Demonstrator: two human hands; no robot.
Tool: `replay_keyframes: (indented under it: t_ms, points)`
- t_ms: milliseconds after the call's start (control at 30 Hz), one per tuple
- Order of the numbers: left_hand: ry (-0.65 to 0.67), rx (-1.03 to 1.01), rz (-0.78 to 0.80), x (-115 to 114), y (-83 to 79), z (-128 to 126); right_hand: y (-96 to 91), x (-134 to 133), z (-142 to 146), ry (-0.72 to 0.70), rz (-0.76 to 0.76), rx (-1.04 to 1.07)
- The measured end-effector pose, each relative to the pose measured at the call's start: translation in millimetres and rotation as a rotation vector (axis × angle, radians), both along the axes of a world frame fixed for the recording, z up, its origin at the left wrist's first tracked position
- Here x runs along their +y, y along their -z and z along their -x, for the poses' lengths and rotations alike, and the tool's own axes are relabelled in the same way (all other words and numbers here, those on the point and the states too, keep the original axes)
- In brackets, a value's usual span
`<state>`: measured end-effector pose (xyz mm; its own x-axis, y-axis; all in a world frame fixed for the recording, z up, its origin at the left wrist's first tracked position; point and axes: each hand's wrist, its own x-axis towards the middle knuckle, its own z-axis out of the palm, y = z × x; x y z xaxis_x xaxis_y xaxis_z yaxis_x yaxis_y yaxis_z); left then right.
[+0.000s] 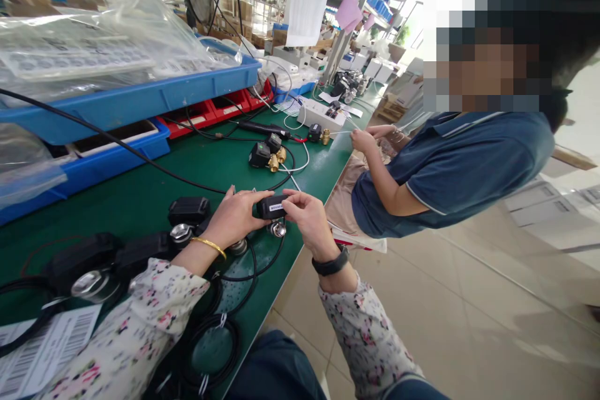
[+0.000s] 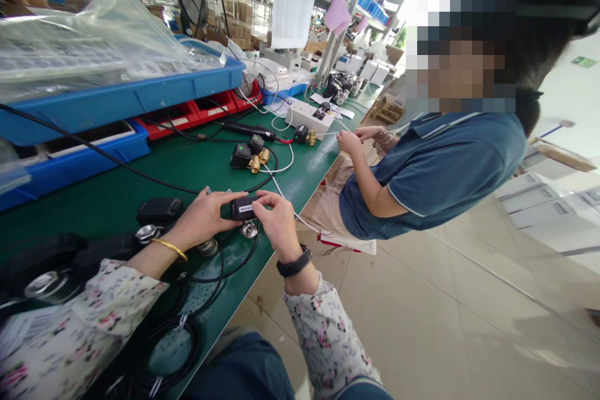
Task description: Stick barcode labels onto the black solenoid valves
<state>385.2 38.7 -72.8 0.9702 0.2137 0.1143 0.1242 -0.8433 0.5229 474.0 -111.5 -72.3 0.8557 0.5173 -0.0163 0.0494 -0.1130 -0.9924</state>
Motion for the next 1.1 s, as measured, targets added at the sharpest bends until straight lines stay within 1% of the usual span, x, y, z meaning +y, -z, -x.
replay_keyframes:
  t_ms: [633, 1100]
  points:
    - [-0.001, 0.004, -0.008, -0.6, 0.2, -0.7, 3.4, 1.1, -1.0, 0.008, -0.009, -0.032]
    - [0.000, 0.003, 0.006, -0.1, 1.0, -0.5, 1.8, 1.4, -2.3, -0.012, 0.004, -0.042]
